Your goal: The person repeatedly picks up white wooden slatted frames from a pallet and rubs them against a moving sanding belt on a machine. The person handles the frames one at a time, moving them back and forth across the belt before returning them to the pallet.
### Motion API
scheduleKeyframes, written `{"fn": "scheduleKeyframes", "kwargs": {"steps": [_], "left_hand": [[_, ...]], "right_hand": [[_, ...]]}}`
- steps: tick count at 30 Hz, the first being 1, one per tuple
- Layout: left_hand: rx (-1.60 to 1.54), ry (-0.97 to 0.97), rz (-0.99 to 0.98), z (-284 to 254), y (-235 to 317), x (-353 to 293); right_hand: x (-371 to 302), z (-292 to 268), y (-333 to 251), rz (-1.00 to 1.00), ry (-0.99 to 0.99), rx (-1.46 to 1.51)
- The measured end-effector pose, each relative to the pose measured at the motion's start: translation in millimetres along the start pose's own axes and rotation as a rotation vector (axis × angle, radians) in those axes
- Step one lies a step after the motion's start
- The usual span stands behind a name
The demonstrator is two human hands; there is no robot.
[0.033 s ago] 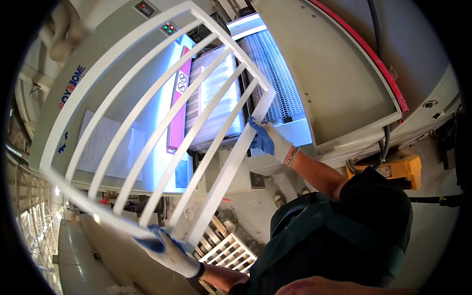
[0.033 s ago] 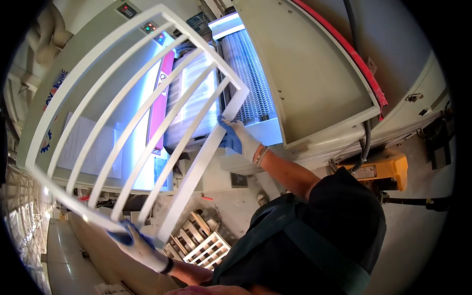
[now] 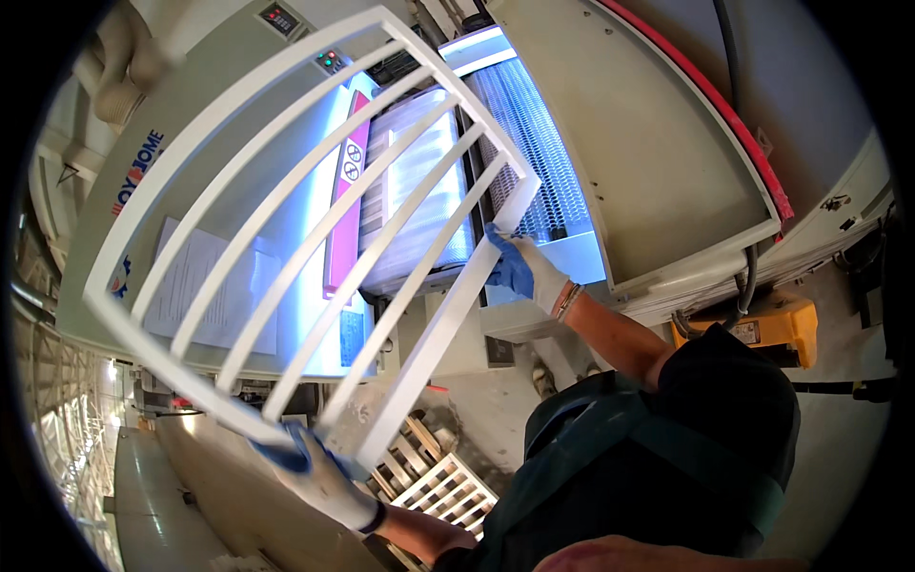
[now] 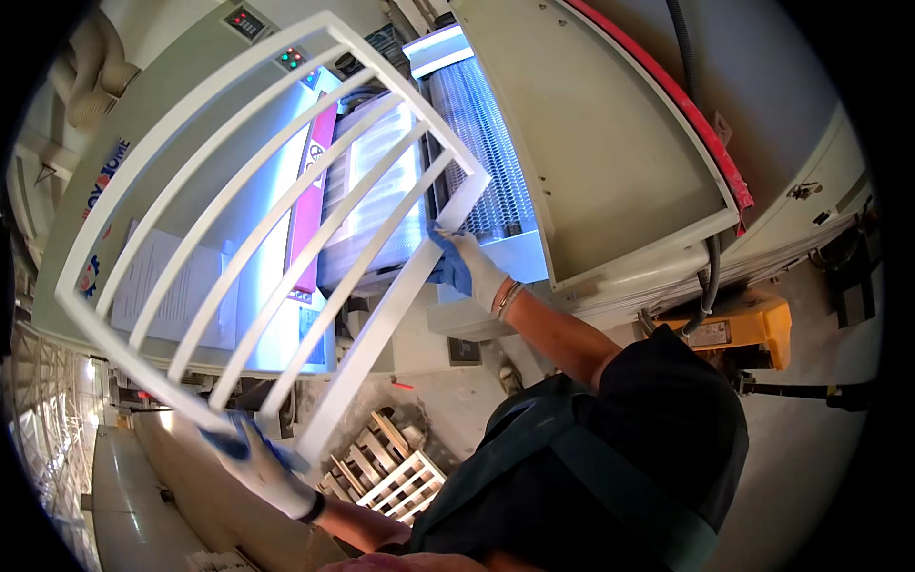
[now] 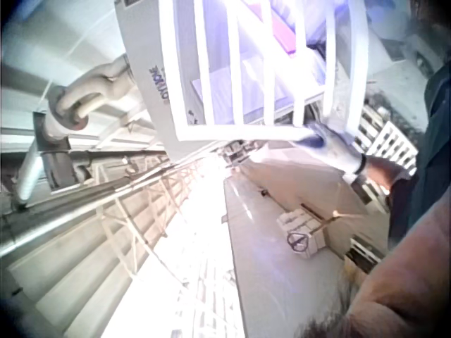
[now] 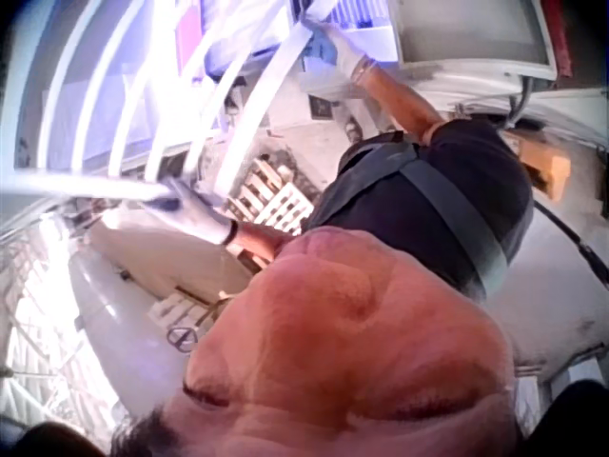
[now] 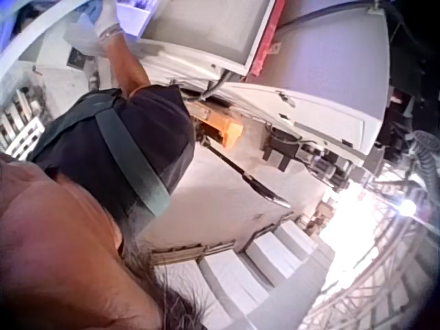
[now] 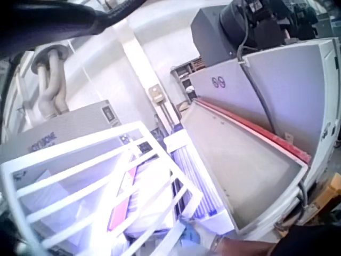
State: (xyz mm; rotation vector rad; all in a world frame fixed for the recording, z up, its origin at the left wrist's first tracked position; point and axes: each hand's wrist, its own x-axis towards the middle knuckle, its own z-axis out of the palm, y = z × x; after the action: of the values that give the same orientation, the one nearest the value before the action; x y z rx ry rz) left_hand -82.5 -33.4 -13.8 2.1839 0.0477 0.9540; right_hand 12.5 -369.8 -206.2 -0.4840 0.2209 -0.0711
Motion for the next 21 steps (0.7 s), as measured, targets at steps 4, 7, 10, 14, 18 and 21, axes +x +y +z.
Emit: {"fn": "scheduleKeyframes", "kwargs": {"steps": [4,7,10,14,18,21], "left_hand": [[-0.104,-0.266,0.040,77.2,23.5,80.0],[0.048,-0.414,0.121,137.2,11.3,140.0],[-0.090,-0.568,0.062,203.7,-12.1,181.2],[0.006,-0.670,0.203,294.3,-24.2,208.8],[-0.120,-0.838,0.094,392.8,-93.0,228.6],[-0.134,-0.992,0.091,489.0,-145.9,224.7]], "right_hand": [[22.0,-26.6,-17.6,-0.047,0.022,0.085],[58.5,-58.2,-19.6,-0.132,0.000,0.144],[70.4,-66.3,-25.6,-0.197,0.025,0.149],[87.4,-86.8,-47.4,-0.213,0.212,0.008],[98.1,-83.8,-48.6,-0.263,0.317,-0.019],[110.7,-84.5,-57.1,-0.348,0.411,0.000]]}}
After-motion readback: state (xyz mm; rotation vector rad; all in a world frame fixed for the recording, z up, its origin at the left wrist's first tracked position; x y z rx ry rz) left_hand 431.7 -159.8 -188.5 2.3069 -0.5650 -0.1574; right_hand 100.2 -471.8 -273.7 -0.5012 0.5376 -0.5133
